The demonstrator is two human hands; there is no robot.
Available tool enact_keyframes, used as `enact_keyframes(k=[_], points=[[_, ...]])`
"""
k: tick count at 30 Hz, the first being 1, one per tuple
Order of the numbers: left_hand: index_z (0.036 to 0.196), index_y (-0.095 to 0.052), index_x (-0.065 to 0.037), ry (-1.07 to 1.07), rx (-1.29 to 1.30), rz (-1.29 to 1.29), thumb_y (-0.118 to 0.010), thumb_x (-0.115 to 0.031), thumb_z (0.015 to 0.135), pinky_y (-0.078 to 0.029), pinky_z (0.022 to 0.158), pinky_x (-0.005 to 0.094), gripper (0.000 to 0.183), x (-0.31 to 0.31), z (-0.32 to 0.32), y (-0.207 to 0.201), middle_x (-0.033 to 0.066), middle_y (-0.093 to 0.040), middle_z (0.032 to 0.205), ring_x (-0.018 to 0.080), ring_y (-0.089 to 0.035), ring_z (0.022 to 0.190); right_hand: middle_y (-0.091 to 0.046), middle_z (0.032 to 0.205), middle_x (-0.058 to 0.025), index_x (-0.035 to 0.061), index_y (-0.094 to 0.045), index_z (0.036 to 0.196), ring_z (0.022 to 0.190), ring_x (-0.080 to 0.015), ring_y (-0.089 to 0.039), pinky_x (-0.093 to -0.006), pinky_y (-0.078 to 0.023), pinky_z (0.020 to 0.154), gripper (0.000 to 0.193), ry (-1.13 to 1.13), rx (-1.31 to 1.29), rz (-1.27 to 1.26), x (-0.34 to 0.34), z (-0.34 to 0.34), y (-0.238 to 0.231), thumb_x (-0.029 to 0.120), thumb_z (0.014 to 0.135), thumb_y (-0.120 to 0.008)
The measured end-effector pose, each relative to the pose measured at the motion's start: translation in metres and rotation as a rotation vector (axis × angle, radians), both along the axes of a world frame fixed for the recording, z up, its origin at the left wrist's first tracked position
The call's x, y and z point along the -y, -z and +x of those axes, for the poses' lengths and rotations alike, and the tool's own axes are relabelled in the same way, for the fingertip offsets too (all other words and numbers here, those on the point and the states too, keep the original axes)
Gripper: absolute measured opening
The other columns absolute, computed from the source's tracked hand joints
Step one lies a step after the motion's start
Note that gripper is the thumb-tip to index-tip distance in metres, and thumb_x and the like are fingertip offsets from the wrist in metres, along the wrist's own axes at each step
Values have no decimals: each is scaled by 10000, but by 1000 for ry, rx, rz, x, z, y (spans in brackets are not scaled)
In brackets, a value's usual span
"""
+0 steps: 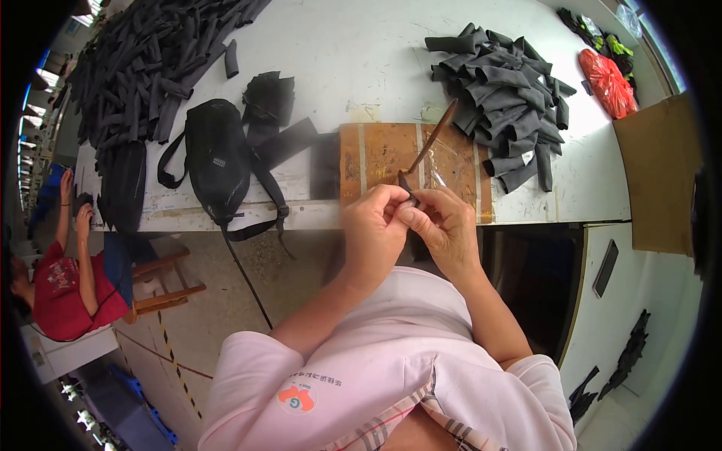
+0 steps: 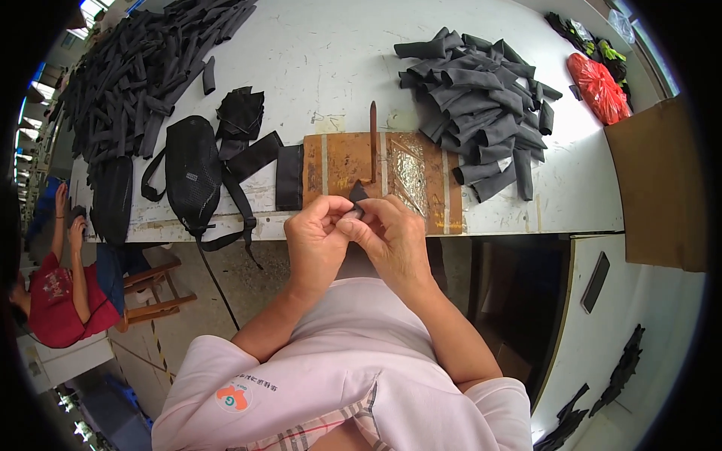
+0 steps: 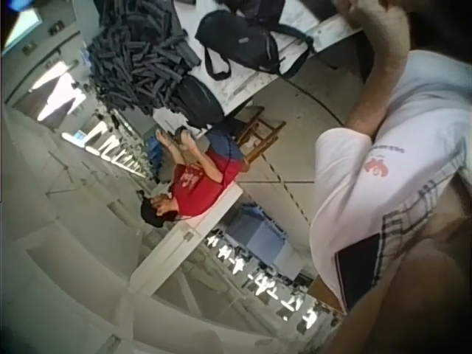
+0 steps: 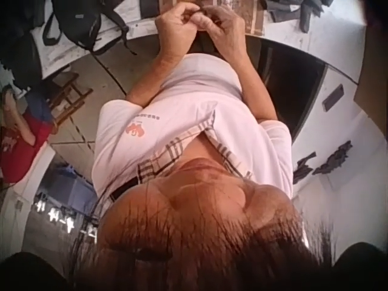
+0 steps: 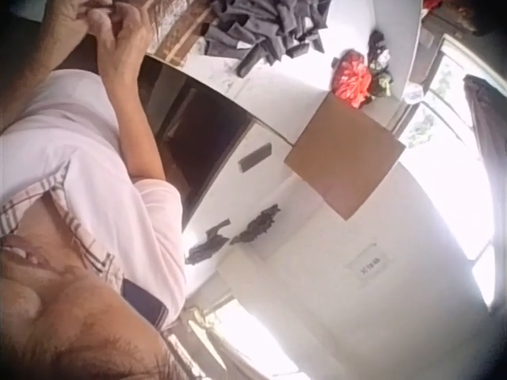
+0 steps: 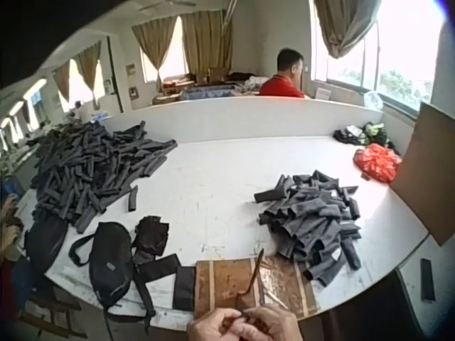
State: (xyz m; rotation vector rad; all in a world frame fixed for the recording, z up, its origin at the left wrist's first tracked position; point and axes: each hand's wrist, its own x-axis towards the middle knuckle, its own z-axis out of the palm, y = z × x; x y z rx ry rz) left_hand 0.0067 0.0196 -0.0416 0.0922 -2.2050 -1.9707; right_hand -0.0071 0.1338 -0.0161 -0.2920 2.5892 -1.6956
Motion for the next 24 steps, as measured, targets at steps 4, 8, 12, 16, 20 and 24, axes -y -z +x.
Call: enact_keyframes(k=[4,8,12,16,20,24], points=[[783,-559,37,0,92,44,-570,64,755,-464,507,188,41,-7,4,-1,32,-597,707,50,-556,593,-537,671,-126,-21,-591,792,558,-254,-529,-320,-422,503,89,9,-132,58,-6,0,7,63,766,-585],[777,-561,29,-50,-10,-193,-568,80,743,-434,474,169,61,-5,3,-2,25,-587,688,31,-525,559,-508,755,-136,-3,-553,801,690,-315,-529,-382,-441,584,142,-2,-263,374,-2,7,22,5,664,-590],[824,-539,10,99,377,584,-583,62,722,-320,367,152,123,8,-9,-11,21,-560,702,4,-434,473,-540,721,-107,-18,-567,769,587,-215,-545,-298,-442,531,98,141,-138,124,-6,-3,25,-4,674,-582],[837,-515,2,352,500,963,-549,67,693,-234,340,140,162,17,-14,-18,19,-542,691,-11,-338,426,-552,653,8,-7,-584,732,554,-56,-471,-198,-382,480,33,41,403,-500,-21,-8,22,21,743,-597],[839,-514,10,103,294,445,-491,78,691,-312,366,141,165,9,-17,-4,33,-544,699,7,-431,473,-515,640,19,57,-565,711,548,-48,-436,-176,-320,451,111,-24,848,-1012,-18,-8,20,120,794,-605],[821,-523,34,-121,112,323,-482,88,700,-429,460,187,139,-5,-16,-6,65,-563,723,60,-494,500,-488,677,34,86,-514,741,589,-43,-430,-166,-338,507,140,-135,821,-1014,-8,-7,14,176,843,-547]])
